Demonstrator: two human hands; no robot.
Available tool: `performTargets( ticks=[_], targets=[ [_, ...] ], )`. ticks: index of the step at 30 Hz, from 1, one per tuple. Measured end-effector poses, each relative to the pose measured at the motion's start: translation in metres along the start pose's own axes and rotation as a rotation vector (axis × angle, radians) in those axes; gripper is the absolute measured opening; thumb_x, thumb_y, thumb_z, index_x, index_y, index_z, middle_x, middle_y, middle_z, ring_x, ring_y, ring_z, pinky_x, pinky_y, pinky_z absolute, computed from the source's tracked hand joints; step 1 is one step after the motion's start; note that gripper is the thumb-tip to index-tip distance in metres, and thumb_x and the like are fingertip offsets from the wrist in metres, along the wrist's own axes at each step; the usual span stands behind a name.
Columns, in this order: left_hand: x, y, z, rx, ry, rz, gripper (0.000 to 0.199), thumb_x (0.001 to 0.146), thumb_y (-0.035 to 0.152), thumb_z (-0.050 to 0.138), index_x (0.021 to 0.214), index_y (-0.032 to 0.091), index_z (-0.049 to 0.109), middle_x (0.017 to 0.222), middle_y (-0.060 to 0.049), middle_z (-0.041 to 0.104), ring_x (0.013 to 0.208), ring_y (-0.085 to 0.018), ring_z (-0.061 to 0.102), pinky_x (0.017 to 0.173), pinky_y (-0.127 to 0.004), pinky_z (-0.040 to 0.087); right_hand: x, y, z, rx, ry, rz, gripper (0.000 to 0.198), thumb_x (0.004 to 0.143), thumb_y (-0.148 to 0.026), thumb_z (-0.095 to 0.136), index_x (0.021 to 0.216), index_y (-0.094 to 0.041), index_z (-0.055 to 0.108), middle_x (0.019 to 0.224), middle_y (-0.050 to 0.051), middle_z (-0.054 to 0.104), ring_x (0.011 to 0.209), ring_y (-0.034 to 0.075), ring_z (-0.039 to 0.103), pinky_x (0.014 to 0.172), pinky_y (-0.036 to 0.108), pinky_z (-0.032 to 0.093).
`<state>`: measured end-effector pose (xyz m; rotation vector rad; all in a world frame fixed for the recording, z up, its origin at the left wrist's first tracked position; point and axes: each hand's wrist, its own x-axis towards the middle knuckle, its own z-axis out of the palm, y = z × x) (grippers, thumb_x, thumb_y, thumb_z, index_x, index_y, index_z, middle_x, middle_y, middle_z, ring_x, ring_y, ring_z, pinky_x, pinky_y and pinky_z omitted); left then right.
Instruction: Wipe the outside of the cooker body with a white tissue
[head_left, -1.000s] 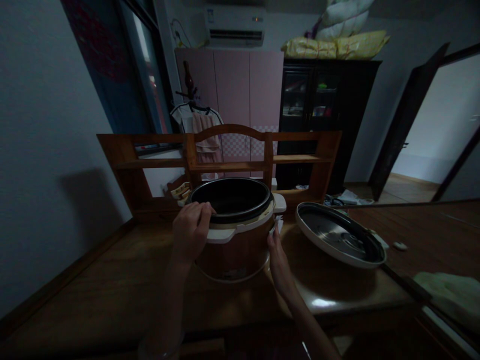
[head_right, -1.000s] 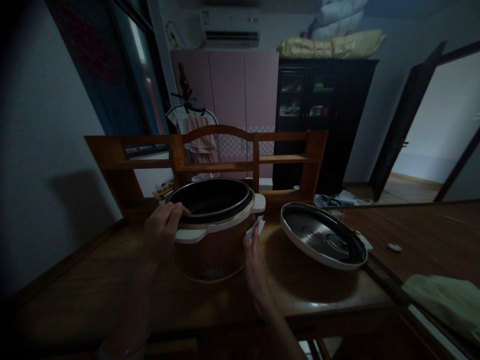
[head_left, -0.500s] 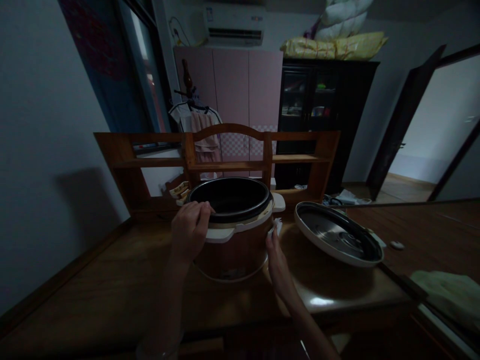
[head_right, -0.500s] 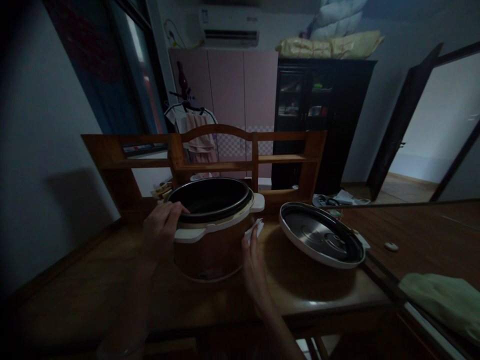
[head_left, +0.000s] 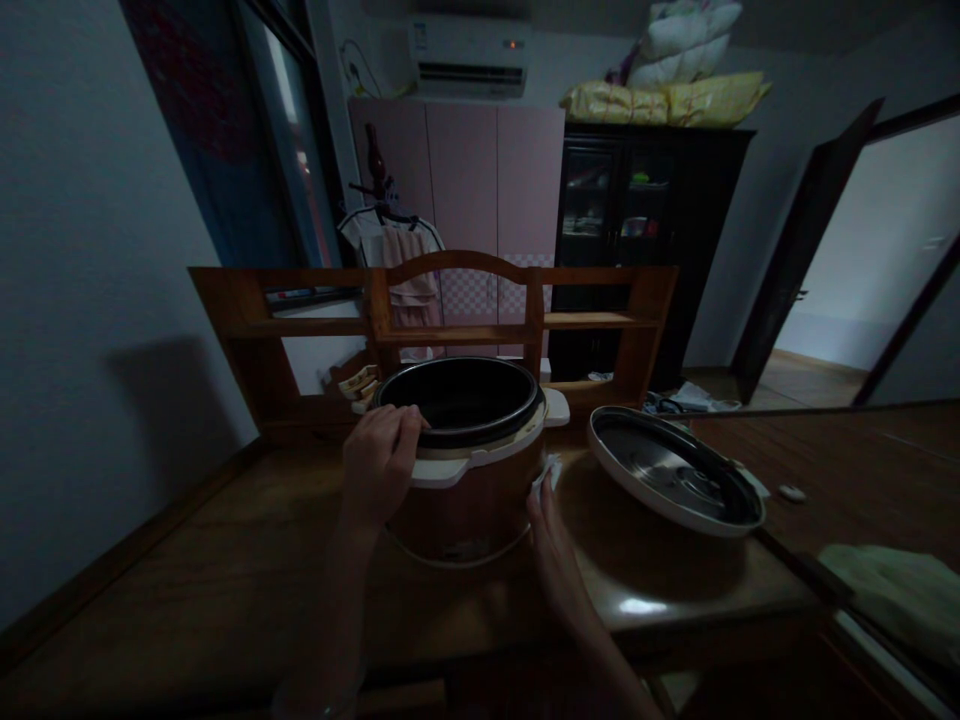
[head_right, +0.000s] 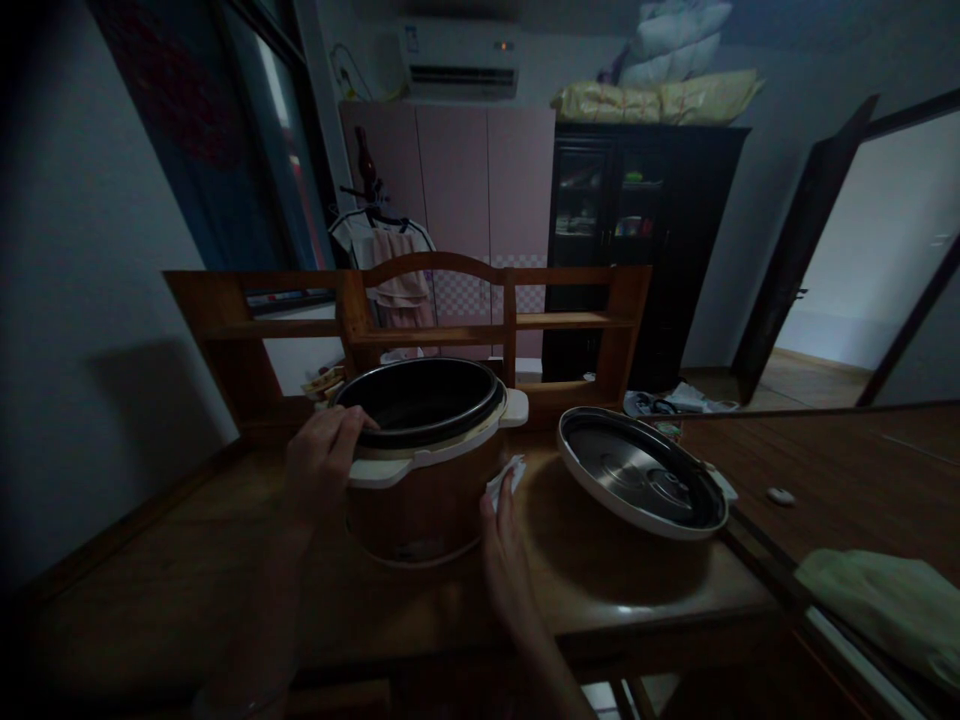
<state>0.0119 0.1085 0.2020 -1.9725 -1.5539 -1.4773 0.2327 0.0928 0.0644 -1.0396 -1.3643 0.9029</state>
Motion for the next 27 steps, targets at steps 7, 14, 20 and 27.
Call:
performTargets(
  ticks=[7, 14, 20, 27],
  targets=[
    [0.001, 0.0, 0.0, 0.007, -0.002, 0.0, 0.04, 0.098, 0.039, 0.034, 0.074, 0.022, 0.062, 0.081, -0.003, 0.066, 0.085, -0.02, 0.06, 0.084, -0.035, 0.042, 0.003, 0.004, 0.0, -0.004, 0.011, 0.018, 0.07, 0.099, -0.059, 0.036, 0.155, -0.032, 0.005, 0.164, -0.005, -0.001, 0.15, 0.017, -0.004, 0.122, 0.047, 0.0],
    [0.0, 0.001, 0.0, -0.001, 0.004, 0.005, 0.04, 0.097, 0.037, 0.035, 0.073, 0.022, 0.063, 0.079, -0.004, 0.066, 0.084, -0.019, 0.06, 0.083, -0.034, 0.042, 0.006, 0.007, -0.001, 0.015, 0.005, 0.01, 0.07, 0.099, -0.058, 0.035, 0.156, -0.03, 0.003, 0.164, -0.005, -0.001, 0.151, 0.016, -0.003, 0.122, 0.045, 0.001],
    [0.001, 0.0, 0.0, 0.011, -0.015, -0.007, 0.041, 0.099, 0.038, 0.034, 0.075, 0.021, 0.062, 0.079, -0.004, 0.064, 0.084, -0.019, 0.059, 0.083, -0.033, 0.041, 0.024, 0.02, -0.007, 0.027, -0.012, 0.056, 0.078, 0.097, -0.064, 0.032, 0.156, -0.024, 0.0, 0.164, -0.001, 0.002, 0.151, 0.016, -0.001, 0.123, 0.043, 0.003],
    [0.001, 0.0, 0.0, -0.003, 0.001, -0.004, 0.04, 0.098, 0.038, 0.035, 0.074, 0.021, 0.063, 0.078, -0.003, 0.065, 0.084, -0.019, 0.059, 0.082, -0.033, 0.041, 0.012, 0.018, 0.0, 0.02, 0.014, 0.05, 0.076, 0.098, -0.063, 0.032, 0.155, -0.028, -0.003, 0.163, -0.005, -0.005, 0.15, 0.016, -0.005, 0.123, 0.042, 0.0]
  ],
)
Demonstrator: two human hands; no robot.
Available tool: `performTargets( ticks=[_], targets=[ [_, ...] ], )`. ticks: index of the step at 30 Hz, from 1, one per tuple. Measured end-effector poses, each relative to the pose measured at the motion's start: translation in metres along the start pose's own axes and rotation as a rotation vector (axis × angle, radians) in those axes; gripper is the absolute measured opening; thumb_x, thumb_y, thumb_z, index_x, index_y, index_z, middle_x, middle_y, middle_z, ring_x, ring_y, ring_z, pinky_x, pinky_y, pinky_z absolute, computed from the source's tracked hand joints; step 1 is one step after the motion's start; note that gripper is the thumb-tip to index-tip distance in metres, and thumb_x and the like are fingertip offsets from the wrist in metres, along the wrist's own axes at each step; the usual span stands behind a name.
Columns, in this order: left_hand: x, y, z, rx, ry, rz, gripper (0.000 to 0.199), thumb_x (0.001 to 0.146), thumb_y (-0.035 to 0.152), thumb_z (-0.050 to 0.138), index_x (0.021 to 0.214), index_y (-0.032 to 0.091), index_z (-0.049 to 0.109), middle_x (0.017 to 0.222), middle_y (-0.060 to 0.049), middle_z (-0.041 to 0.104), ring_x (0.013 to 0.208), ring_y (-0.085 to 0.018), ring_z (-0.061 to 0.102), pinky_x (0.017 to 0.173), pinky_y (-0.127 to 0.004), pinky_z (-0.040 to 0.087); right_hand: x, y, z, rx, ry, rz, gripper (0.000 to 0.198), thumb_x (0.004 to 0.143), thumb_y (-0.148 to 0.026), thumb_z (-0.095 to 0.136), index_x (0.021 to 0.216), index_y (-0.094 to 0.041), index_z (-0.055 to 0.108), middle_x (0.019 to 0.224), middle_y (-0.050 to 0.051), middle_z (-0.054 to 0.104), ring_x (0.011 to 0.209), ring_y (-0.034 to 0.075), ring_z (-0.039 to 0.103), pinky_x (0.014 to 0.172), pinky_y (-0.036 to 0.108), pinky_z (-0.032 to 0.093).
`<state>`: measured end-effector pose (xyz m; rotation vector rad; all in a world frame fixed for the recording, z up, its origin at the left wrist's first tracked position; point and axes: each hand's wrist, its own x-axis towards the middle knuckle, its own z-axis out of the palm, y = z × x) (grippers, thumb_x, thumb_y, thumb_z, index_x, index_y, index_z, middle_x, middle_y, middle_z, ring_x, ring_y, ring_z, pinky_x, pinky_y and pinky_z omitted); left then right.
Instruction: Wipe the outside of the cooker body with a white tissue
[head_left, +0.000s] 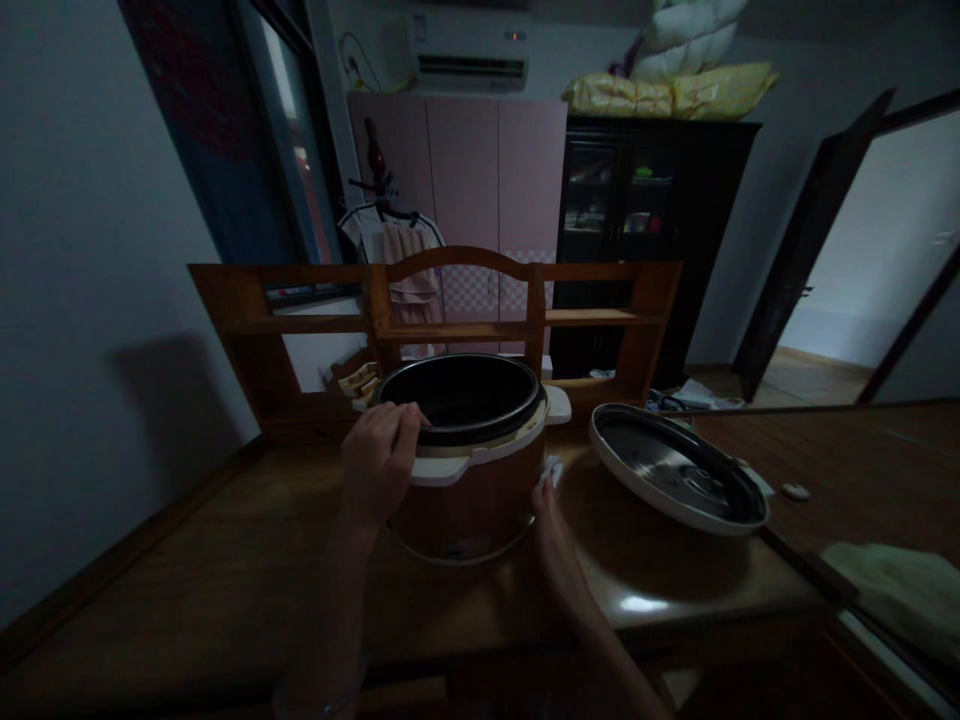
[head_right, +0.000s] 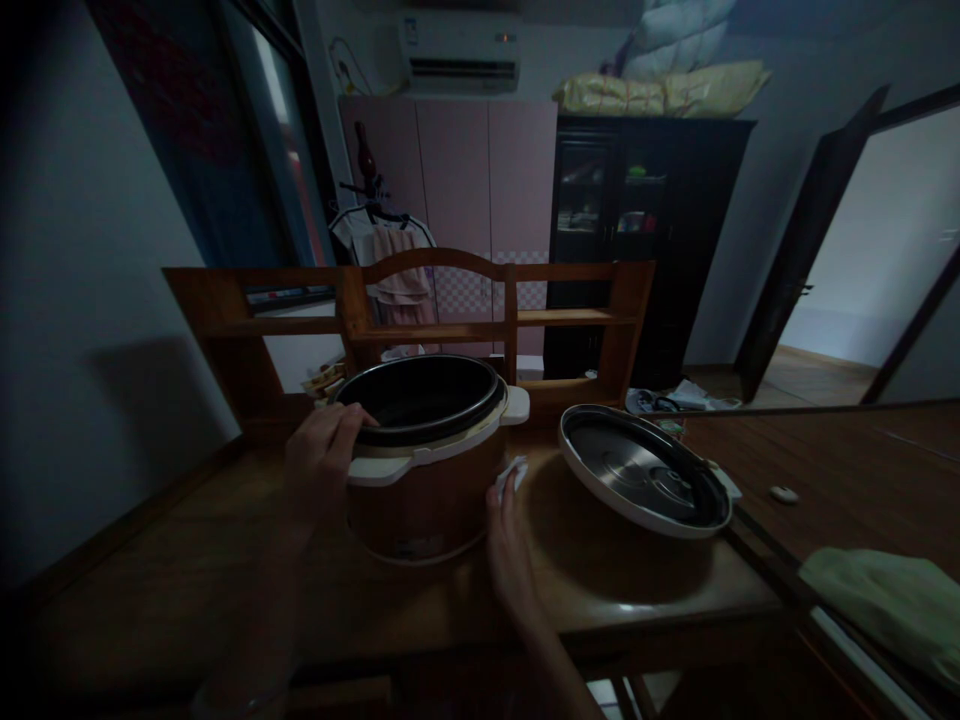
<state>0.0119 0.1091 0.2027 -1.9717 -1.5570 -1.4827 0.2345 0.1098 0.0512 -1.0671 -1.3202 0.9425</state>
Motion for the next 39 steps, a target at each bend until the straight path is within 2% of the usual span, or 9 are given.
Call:
performTargets(
  ticks=[5, 9, 20, 31, 35, 39],
  targets=[
    [0.0, 0.001, -0.001, 0.008, -0.012, -0.002, 0.04, 0.098, 0.037, 0.035, 0.074, 0.021, 0.063, 0.079, -0.003, 0.065, 0.084, -0.019, 0.059, 0.083, -0.033, 0.041, -0.015, -0.005, 0.003, -0.026, -0.024, 0.024, 0.075, 0.098, -0.061, 0.032, 0.156, -0.026, -0.002, 0.164, -0.004, -0.005, 0.15, 0.015, -0.006, 0.123, 0.043, 0.002],
    [0.0, 0.001, -0.001, 0.003, -0.004, -0.001, 0.04, 0.098, 0.037, 0.035, 0.075, 0.021, 0.063, 0.079, -0.003, 0.065, 0.084, -0.018, 0.059, 0.083, -0.033, 0.041, -0.023, -0.006, 0.003, -0.04, -0.038, 0.03, 0.074, 0.099, -0.059, 0.031, 0.156, -0.024, -0.002, 0.164, -0.004, -0.007, 0.15, 0.014, -0.009, 0.123, 0.042, -0.002],
    [-0.001, -0.001, 0.0, 0.001, 0.002, 0.002, 0.04, 0.099, 0.038, 0.035, 0.074, 0.022, 0.062, 0.079, -0.003, 0.064, 0.084, -0.018, 0.059, 0.083, -0.033, 0.041, -0.033, -0.004, 0.007, -0.019, -0.043, 0.054, 0.073, 0.099, -0.06, 0.031, 0.156, -0.028, -0.003, 0.163, -0.007, -0.01, 0.15, 0.017, -0.01, 0.123, 0.045, -0.002],
    [0.0, 0.0, 0.001, -0.003, -0.007, -0.002, 0.04, 0.098, 0.038, 0.034, 0.075, 0.022, 0.062, 0.078, -0.003, 0.064, 0.084, -0.019, 0.059, 0.083, -0.034, 0.041, -0.012, -0.009, 0.0, -0.008, -0.031, 0.024, 0.076, 0.098, -0.062, 0.033, 0.155, -0.027, -0.003, 0.163, -0.005, -0.007, 0.15, 0.016, -0.008, 0.123, 0.041, 0.0],
    [0.0, -0.001, 0.001, 0.003, 0.001, 0.0, 0.04, 0.098, 0.037, 0.035, 0.074, 0.022, 0.063, 0.079, -0.004, 0.065, 0.084, -0.019, 0.059, 0.085, -0.034, 0.042, -0.003, -0.018, -0.001, -0.008, -0.027, -0.007, 0.073, 0.099, -0.062, 0.029, 0.155, -0.029, -0.002, 0.163, -0.005, -0.005, 0.15, 0.015, -0.006, 0.123, 0.04, 0.002],
    [0.0, -0.001, 0.0, 0.0, -0.011, -0.004, 0.04, 0.098, 0.038, 0.035, 0.074, 0.021, 0.062, 0.078, -0.004, 0.064, 0.084, -0.019, 0.059, 0.083, -0.034, 0.042, -0.007, -0.031, 0.004, -0.063, -0.01, -0.077, 0.07, 0.1, -0.059, 0.029, 0.156, -0.029, -0.001, 0.164, -0.004, -0.005, 0.151, 0.016, -0.005, 0.122, 0.042, 0.002]
  ],
)
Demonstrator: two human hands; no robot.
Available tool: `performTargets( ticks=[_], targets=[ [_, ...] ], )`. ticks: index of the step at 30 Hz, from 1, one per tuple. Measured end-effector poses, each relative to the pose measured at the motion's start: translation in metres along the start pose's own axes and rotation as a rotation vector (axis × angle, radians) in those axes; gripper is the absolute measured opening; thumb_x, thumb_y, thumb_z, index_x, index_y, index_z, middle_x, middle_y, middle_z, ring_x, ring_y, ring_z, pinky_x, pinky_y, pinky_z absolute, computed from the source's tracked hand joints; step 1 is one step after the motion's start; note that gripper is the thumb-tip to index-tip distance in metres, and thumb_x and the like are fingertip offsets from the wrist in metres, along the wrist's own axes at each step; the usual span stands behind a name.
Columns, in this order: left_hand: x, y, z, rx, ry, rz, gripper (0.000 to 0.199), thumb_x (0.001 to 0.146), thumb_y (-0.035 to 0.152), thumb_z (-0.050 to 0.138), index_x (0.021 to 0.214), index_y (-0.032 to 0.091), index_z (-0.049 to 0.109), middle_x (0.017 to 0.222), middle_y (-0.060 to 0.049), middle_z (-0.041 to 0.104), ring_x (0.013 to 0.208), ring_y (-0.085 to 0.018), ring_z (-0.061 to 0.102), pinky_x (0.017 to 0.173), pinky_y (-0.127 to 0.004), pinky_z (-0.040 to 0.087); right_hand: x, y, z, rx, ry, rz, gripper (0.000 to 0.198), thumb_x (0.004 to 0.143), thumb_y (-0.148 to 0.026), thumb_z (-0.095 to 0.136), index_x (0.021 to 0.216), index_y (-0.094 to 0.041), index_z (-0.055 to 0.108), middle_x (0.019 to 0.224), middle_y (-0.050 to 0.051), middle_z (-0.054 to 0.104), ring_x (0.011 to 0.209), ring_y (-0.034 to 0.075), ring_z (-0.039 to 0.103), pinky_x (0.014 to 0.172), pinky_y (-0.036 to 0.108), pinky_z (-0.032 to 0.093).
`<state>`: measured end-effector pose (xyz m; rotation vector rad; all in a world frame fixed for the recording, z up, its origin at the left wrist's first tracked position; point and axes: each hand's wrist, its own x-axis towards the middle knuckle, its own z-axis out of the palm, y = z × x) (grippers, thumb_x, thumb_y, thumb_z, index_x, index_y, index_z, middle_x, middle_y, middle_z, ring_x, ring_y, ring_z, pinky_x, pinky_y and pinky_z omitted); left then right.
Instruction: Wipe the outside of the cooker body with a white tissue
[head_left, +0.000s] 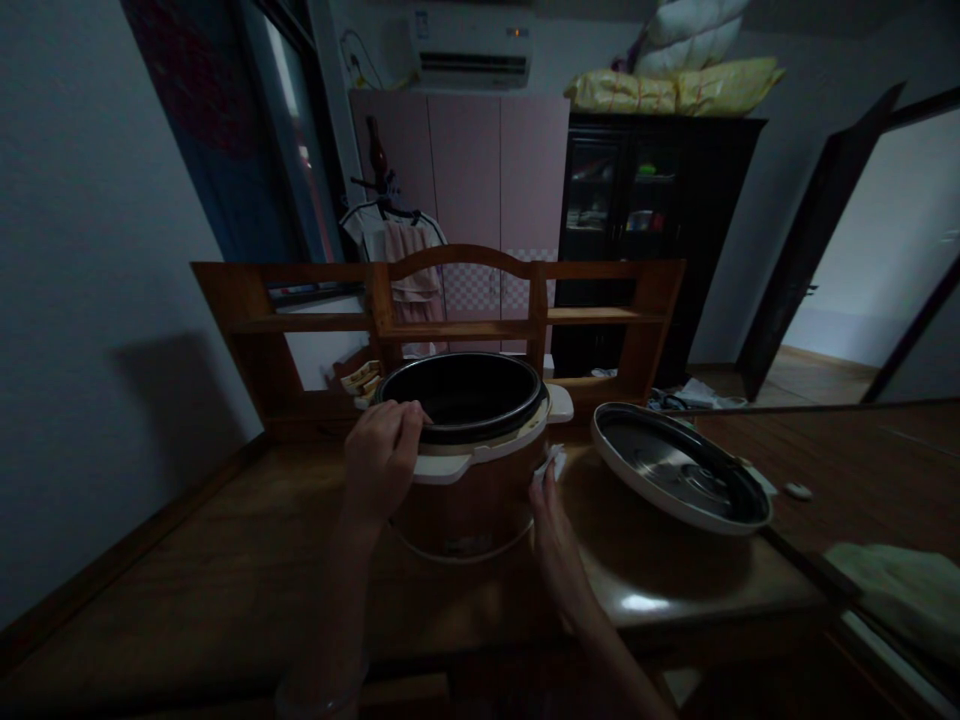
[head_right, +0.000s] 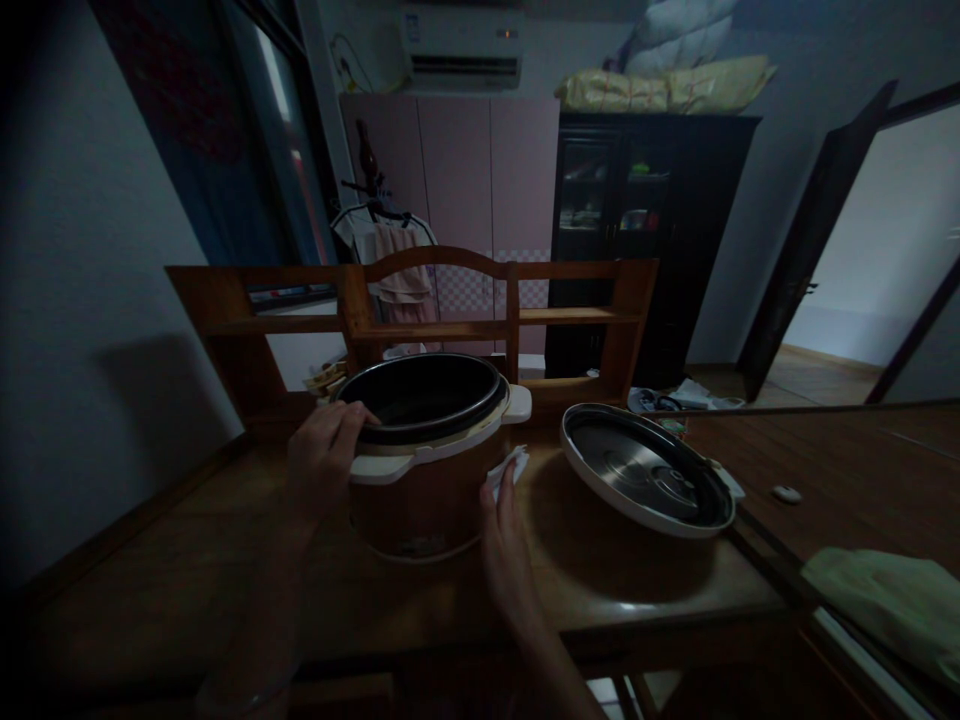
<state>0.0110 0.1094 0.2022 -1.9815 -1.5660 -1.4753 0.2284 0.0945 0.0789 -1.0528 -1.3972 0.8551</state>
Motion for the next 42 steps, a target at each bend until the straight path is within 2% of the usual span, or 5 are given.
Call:
performTargets(
  ticks=[4, 9, 19, 32, 42],
  targets=[
    [0.0, 0.002, -0.001, 0.006, -0.001, -0.006, 0.041, 0.098, 0.039, 0.034, 0.074, 0.022, 0.062, 0.078, -0.004, 0.064, 0.084, -0.019, 0.059, 0.083, -0.034, 0.042, -0.013, -0.008, 0.007, -0.052, 0.028, -0.046, 0.069, 0.101, -0.055, 0.031, 0.156, -0.029, 0.0, 0.164, -0.006, -0.006, 0.151, 0.017, -0.004, 0.123, 0.042, 0.003],
    [0.0, 0.002, 0.0, 0.006, 0.002, -0.004, 0.041, 0.098, 0.039, 0.034, 0.074, 0.022, 0.062, 0.078, -0.004, 0.065, 0.085, -0.019, 0.06, 0.083, -0.034, 0.042, -0.029, -0.002, 0.012, -0.106, -0.008, -0.056, 0.069, 0.101, -0.052, 0.034, 0.157, -0.027, 0.001, 0.165, -0.004, -0.002, 0.151, 0.017, -0.001, 0.124, 0.041, 0.006],
    [0.0, 0.001, 0.0, 0.008, 0.003, -0.008, 0.041, 0.098, 0.038, 0.035, 0.074, 0.021, 0.063, 0.078, -0.004, 0.065, 0.084, -0.019, 0.059, 0.083, -0.034, 0.042, -0.03, 0.003, 0.014, -0.131, -0.004, -0.062, 0.07, 0.101, -0.05, 0.036, 0.157, -0.025, 0.002, 0.165, -0.003, 0.0, 0.152, 0.017, 0.0, 0.124, 0.042, 0.007],
    [0.0, 0.001, 0.0, 0.007, 0.005, 0.004, 0.041, 0.098, 0.038, 0.034, 0.074, 0.022, 0.062, 0.078, -0.004, 0.064, 0.083, -0.019, 0.059, 0.082, -0.034, 0.042, -0.044, 0.027, 0.016, -0.088, -0.028, 0.031, 0.07, 0.101, -0.053, 0.035, 0.157, -0.029, 0.002, 0.164, -0.005, -0.002, 0.151, 0.017, -0.003, 0.123, 0.042, 0.006],
    [0.0, 0.001, -0.001, 0.014, -0.007, -0.003, 0.041, 0.099, 0.039, 0.034, 0.074, 0.022, 0.061, 0.078, -0.004, 0.064, 0.084, -0.019, 0.059, 0.083, -0.035, 0.041, -0.042, 0.024, 0.014, -0.076, -0.037, 0.061, 0.074, 0.1, -0.055, 0.035, 0.156, -0.025, -0.002, 0.164, -0.003, -0.007, 0.151, 0.016, -0.006, 0.123, 0.043, 0.002]
  ],
)
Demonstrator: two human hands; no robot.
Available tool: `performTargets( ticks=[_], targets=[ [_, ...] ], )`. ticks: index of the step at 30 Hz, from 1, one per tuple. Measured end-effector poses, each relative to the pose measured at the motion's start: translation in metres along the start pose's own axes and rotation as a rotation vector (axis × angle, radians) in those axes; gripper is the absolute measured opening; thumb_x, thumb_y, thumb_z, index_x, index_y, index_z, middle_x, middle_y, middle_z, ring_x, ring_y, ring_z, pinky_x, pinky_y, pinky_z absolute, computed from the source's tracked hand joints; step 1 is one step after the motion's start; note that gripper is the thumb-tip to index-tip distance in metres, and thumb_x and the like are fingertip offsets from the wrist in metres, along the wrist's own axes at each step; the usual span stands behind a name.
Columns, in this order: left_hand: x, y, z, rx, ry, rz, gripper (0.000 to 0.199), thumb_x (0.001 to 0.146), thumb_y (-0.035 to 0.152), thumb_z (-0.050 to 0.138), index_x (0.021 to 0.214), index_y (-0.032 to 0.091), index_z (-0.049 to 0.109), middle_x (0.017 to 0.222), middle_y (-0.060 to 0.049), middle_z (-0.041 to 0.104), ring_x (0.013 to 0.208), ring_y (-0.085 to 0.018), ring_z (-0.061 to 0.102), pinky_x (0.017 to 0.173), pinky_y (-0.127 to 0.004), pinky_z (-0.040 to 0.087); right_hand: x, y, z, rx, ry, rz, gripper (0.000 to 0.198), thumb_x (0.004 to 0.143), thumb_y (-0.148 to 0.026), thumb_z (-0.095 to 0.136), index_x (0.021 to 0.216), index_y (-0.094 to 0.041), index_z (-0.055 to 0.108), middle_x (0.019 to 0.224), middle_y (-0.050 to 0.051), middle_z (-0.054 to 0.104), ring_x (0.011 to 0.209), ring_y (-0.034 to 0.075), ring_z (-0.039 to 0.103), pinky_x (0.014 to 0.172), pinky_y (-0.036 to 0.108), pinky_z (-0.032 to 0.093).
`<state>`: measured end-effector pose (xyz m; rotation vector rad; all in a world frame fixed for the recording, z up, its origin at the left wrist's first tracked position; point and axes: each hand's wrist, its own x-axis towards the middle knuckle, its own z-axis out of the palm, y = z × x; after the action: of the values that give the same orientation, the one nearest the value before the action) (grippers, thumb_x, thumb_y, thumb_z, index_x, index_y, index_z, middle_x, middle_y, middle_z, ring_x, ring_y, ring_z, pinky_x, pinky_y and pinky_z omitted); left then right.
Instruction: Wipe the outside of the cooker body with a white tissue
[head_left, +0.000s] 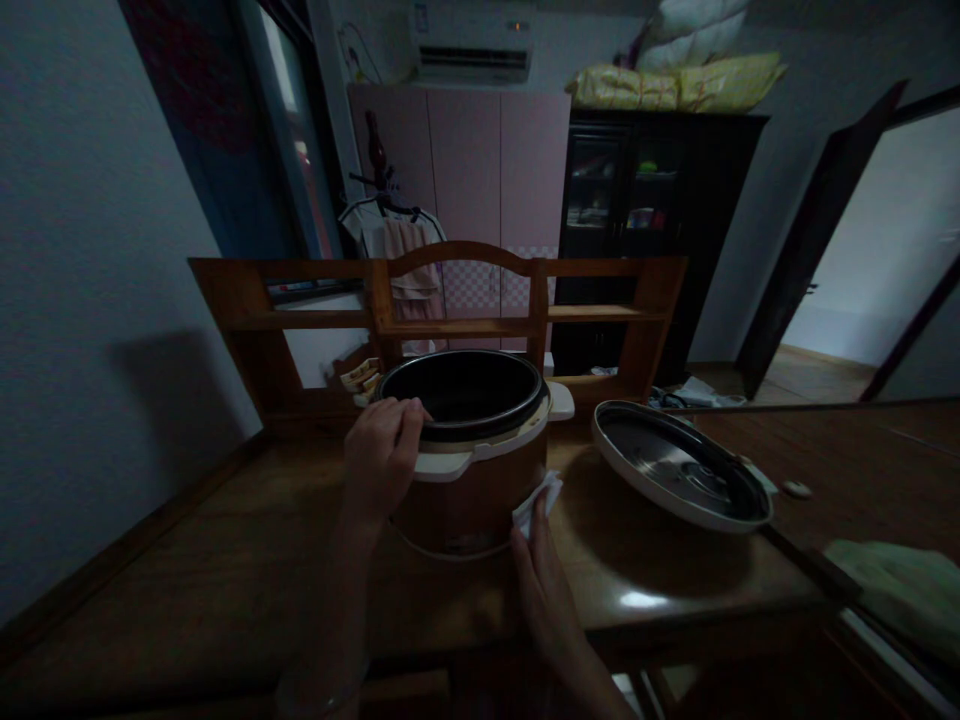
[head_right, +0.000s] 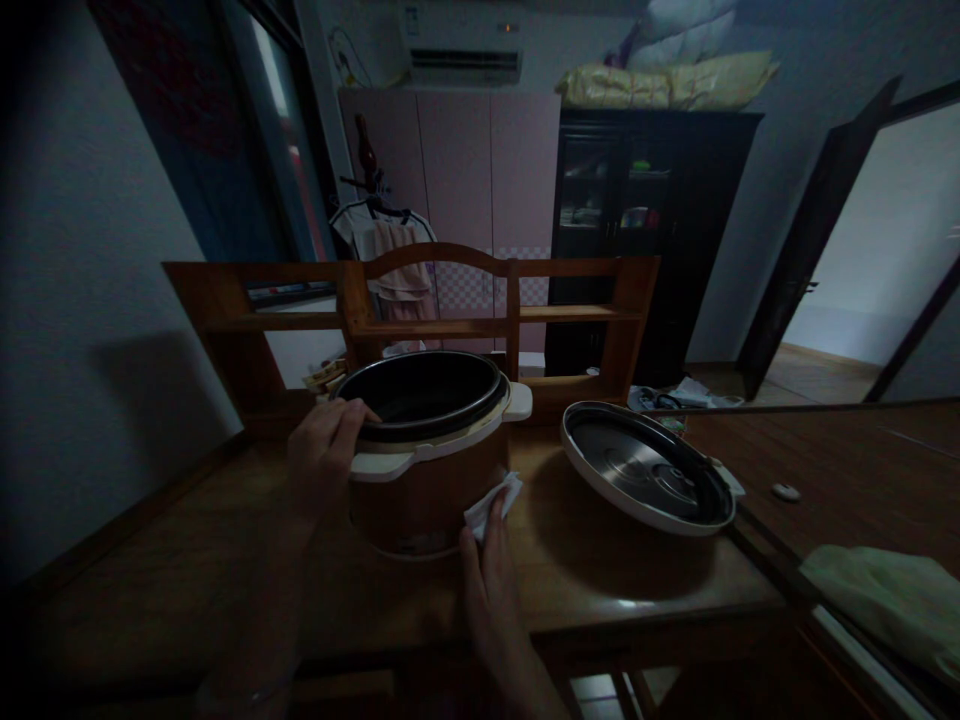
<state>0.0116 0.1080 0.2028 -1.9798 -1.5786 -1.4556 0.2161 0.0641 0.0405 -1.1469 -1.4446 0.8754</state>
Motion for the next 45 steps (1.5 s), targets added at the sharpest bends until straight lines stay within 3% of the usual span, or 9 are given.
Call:
performTargets(
  ticks=[8, 15, 33, 38, 45],
  targets=[
    [0.001, 0.0, 0.001, -0.004, 0.017, 0.002, 0.042, 0.098, 0.039, 0.034, 0.073, 0.022, 0.062, 0.078, -0.004, 0.065, 0.084, -0.02, 0.06, 0.084, -0.035, 0.042, 0.027, -0.013, -0.008, 0.092, 0.055, 0.008, 0.073, 0.099, -0.059, 0.032, 0.157, -0.026, 0.001, 0.164, -0.003, -0.004, 0.15, 0.017, -0.007, 0.123, 0.044, 0.0],
    [0.0, -0.001, 0.002, -0.013, 0.018, 0.001, 0.039, 0.098, 0.038, 0.035, 0.074, 0.022, 0.062, 0.079, -0.003, 0.065, 0.084, -0.019, 0.06, 0.083, -0.034, 0.042, 0.019, -0.03, -0.007, 0.04, 0.046, -0.082, 0.07, 0.1, -0.055, 0.033, 0.156, -0.03, -0.002, 0.164, -0.008, -0.006, 0.151, 0.017, -0.006, 0.124, 0.043, 0.002],
    [0.001, 0.0, 0.001, -0.001, 0.014, -0.004, 0.041, 0.098, 0.039, 0.034, 0.075, 0.021, 0.063, 0.08, -0.004, 0.066, 0.085, -0.019, 0.059, 0.083, -0.033, 0.041, 0.007, 0.006, -0.001, -0.02, 0.033, 0.051, 0.077, 0.099, -0.057, 0.034, 0.156, -0.021, -0.002, 0.164, 0.0, -0.006, 0.151, 0.018, -0.005, 0.123, 0.042, 0.003],
    [0.001, 0.0, 0.002, -0.009, 0.02, 0.0, 0.04, 0.098, 0.038, 0.035, 0.074, 0.022, 0.063, 0.079, -0.004, 0.066, 0.084, -0.019, 0.06, 0.082, -0.033, 0.041, 0.017, 0.006, -0.002, 0.033, 0.031, 0.108, 0.082, 0.098, -0.06, 0.034, 0.156, -0.015, -0.002, 0.164, 0.004, -0.003, 0.151, 0.018, -0.003, 0.123, 0.042, 0.003],
    [0.0, 0.0, 0.002, -0.01, 0.025, 0.001, 0.04, 0.098, 0.037, 0.035, 0.074, 0.022, 0.063, 0.078, -0.003, 0.065, 0.083, -0.019, 0.059, 0.082, -0.033, 0.041, 0.036, -0.006, -0.011, 0.081, 0.052, 0.097, 0.082, 0.097, -0.063, 0.034, 0.157, -0.017, 0.005, 0.164, 0.005, 0.003, 0.151, 0.018, 0.0, 0.122, 0.042, 0.003]
  ],
)
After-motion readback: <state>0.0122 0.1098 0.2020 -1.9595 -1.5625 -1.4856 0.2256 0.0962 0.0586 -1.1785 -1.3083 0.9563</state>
